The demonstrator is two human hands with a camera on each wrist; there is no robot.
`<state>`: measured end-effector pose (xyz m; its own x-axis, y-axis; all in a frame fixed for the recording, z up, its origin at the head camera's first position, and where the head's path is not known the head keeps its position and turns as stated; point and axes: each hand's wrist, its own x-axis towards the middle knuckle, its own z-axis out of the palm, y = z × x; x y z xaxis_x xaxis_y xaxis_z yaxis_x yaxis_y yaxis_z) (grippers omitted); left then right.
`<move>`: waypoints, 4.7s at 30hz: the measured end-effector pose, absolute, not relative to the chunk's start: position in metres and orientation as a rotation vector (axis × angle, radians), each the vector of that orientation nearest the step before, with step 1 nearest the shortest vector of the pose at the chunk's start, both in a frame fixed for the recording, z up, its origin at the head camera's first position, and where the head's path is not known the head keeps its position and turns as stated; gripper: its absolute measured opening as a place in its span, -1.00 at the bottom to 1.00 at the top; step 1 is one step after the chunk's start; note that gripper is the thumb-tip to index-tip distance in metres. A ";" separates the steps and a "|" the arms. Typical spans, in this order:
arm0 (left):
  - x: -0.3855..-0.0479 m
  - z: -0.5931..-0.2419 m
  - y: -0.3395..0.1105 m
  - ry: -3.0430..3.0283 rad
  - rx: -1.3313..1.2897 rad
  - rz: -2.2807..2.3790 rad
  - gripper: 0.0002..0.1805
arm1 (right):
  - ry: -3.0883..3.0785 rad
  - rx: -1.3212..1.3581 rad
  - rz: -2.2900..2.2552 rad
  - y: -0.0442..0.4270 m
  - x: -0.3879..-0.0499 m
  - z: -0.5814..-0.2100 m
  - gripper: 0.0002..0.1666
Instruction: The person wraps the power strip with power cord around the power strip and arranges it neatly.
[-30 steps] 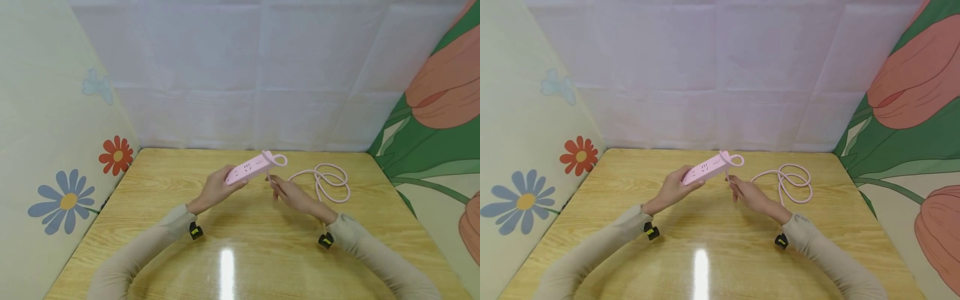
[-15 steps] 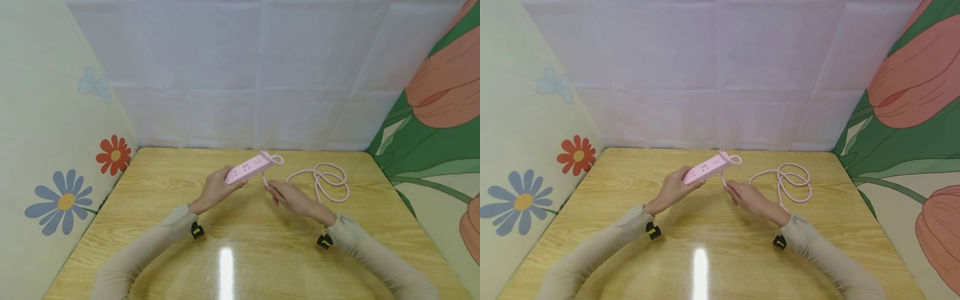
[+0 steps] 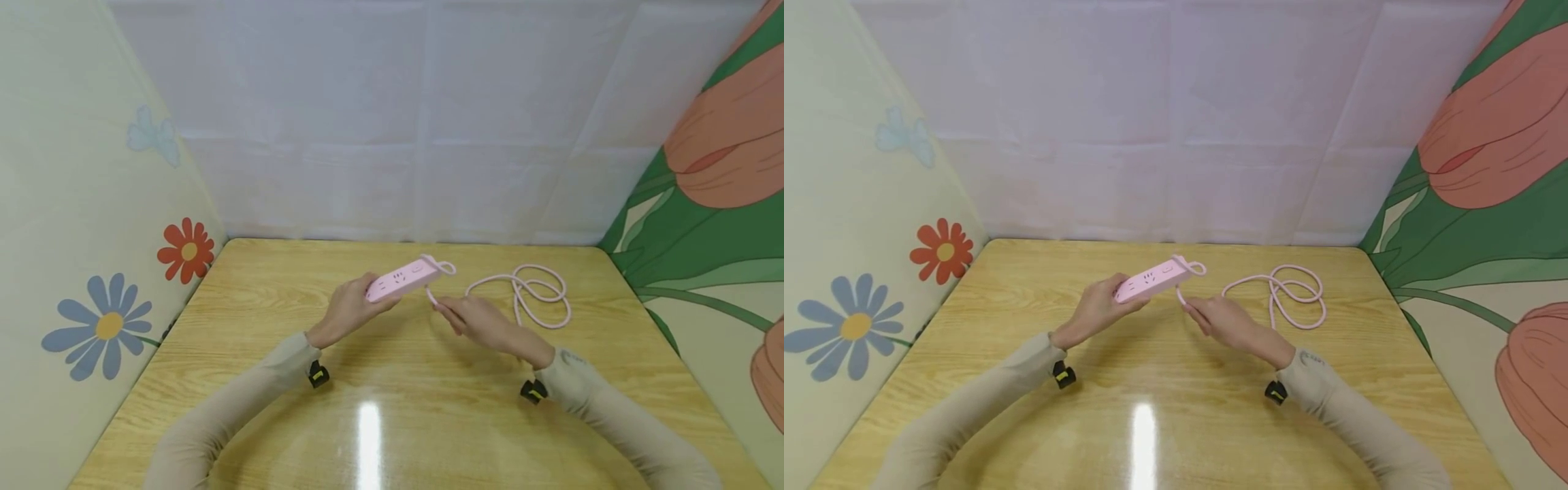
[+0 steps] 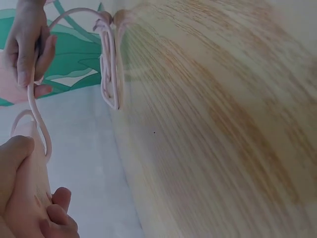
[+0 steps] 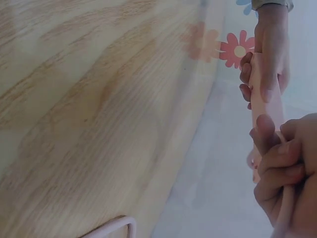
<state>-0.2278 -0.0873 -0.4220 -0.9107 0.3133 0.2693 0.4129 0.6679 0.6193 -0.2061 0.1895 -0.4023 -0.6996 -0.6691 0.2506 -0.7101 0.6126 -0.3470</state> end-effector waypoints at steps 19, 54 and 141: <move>-0.224 -0.422 -0.086 -2.792 -0.679 -0.870 -0.45 | -2.568 1.247 0.372 0.186 -0.197 -0.393 -0.72; -0.220 -0.427 -0.089 -2.823 -0.866 -0.723 -0.52 | -2.084 1.204 0.327 0.200 -0.215 -0.381 -0.80; -0.206 -0.409 -0.077 -2.365 -1.004 -1.672 -0.34 | -2.353 0.902 0.915 0.222 -0.214 -0.426 -0.69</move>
